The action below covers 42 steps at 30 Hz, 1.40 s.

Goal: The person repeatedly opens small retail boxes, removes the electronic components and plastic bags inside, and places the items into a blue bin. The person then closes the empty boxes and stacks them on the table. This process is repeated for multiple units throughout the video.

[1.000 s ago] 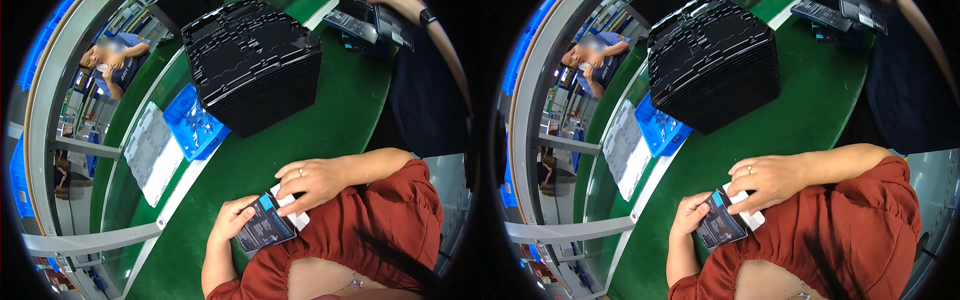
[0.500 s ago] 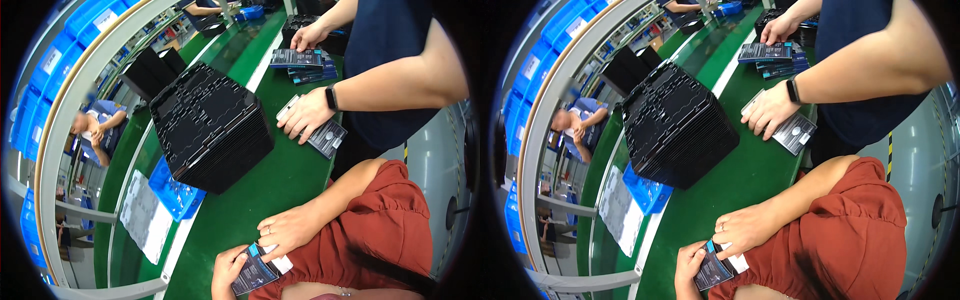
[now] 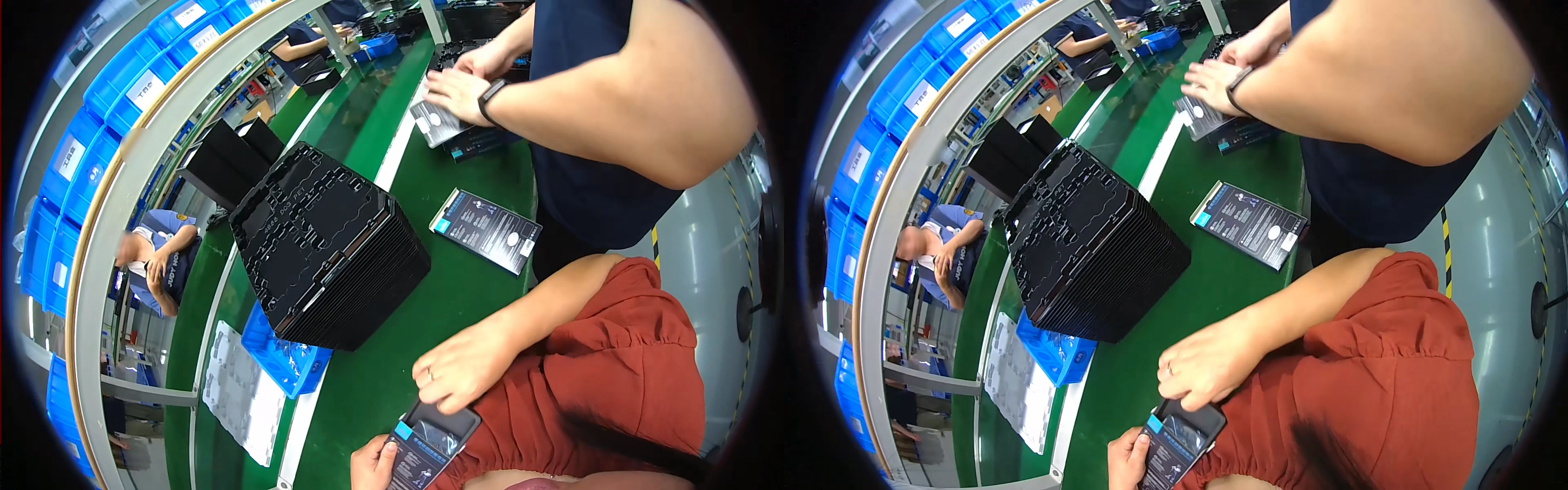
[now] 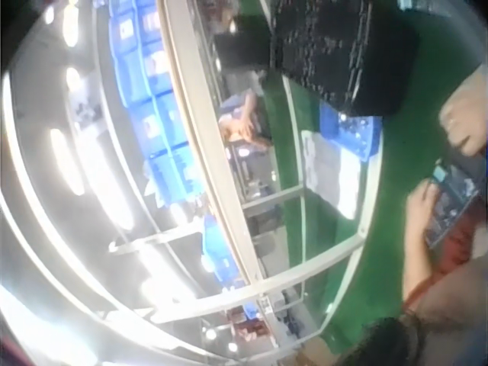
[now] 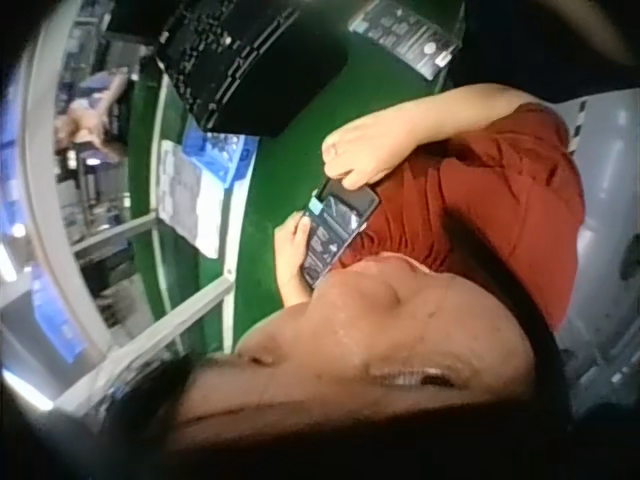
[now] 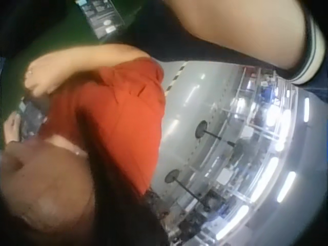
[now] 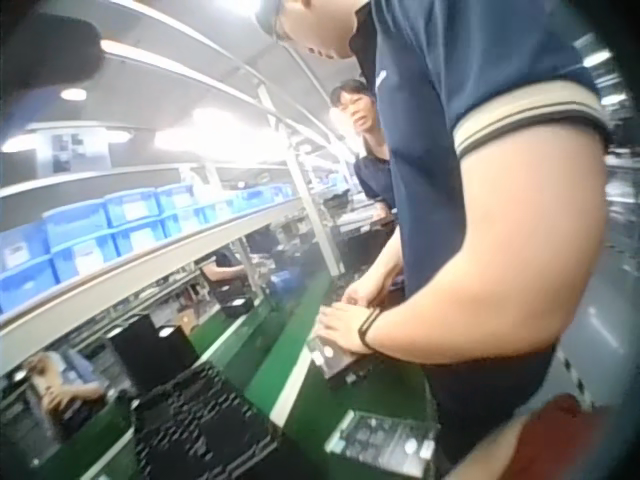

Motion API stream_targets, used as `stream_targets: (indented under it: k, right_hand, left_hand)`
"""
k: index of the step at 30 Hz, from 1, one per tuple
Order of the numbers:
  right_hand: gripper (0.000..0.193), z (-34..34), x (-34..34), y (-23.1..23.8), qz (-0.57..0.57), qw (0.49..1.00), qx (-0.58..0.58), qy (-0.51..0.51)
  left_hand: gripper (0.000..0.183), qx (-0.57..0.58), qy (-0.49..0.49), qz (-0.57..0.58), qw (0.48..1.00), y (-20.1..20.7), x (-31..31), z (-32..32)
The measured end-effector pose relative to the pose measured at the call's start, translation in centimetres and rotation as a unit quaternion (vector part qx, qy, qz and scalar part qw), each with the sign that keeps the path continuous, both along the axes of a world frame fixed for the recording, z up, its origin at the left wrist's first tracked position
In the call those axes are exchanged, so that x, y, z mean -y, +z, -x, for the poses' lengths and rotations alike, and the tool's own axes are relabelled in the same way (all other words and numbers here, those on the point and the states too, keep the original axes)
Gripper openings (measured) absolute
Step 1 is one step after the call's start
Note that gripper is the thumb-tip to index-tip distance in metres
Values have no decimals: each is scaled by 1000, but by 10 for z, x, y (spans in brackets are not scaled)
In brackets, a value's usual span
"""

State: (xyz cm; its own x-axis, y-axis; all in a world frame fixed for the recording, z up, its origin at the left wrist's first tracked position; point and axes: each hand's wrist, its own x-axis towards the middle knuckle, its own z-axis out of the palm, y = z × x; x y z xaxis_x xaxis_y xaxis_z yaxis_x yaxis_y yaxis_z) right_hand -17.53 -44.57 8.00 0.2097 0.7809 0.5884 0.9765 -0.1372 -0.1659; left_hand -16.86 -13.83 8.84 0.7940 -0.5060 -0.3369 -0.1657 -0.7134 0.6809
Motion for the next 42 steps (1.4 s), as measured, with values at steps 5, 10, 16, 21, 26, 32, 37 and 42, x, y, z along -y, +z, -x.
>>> stream_targets:
  k: [5,10,16,21,26,32,37,42]
  right_hand:
    - [15,-13,23,4,6,993,43,-105]
    - [14,-14,32,-32,50,979,-52,-193]
    - [23,-9,32,-21,117,968,-105,-196]
    - [33,-15,5,-18,73,943,-175,-275]
    - [36,-15,-33,-26,133,917,-171,-334]
    - [40,-22,-34,-22,85,902,-253,-340]
    - [30,-8,-49,-22,132,910,-188,-346]
    - [12,-23,-45,-18,-9,910,-268,-315]
  left_hand:
    - [27,43,58,15,997,-11,-36,-8]
    - [25,117,127,-100,980,-10,-66,-13]
    - [31,140,137,-139,971,-4,-71,-12]
    - [29,196,114,-127,966,-9,-58,-10]
    - [26,265,107,-159,945,-9,-46,-5]
    - [21,382,112,-93,913,-8,-36,-1]
    - [21,354,-2,0,935,1,2,21]
    - [28,330,-113,4,937,-9,26,38]
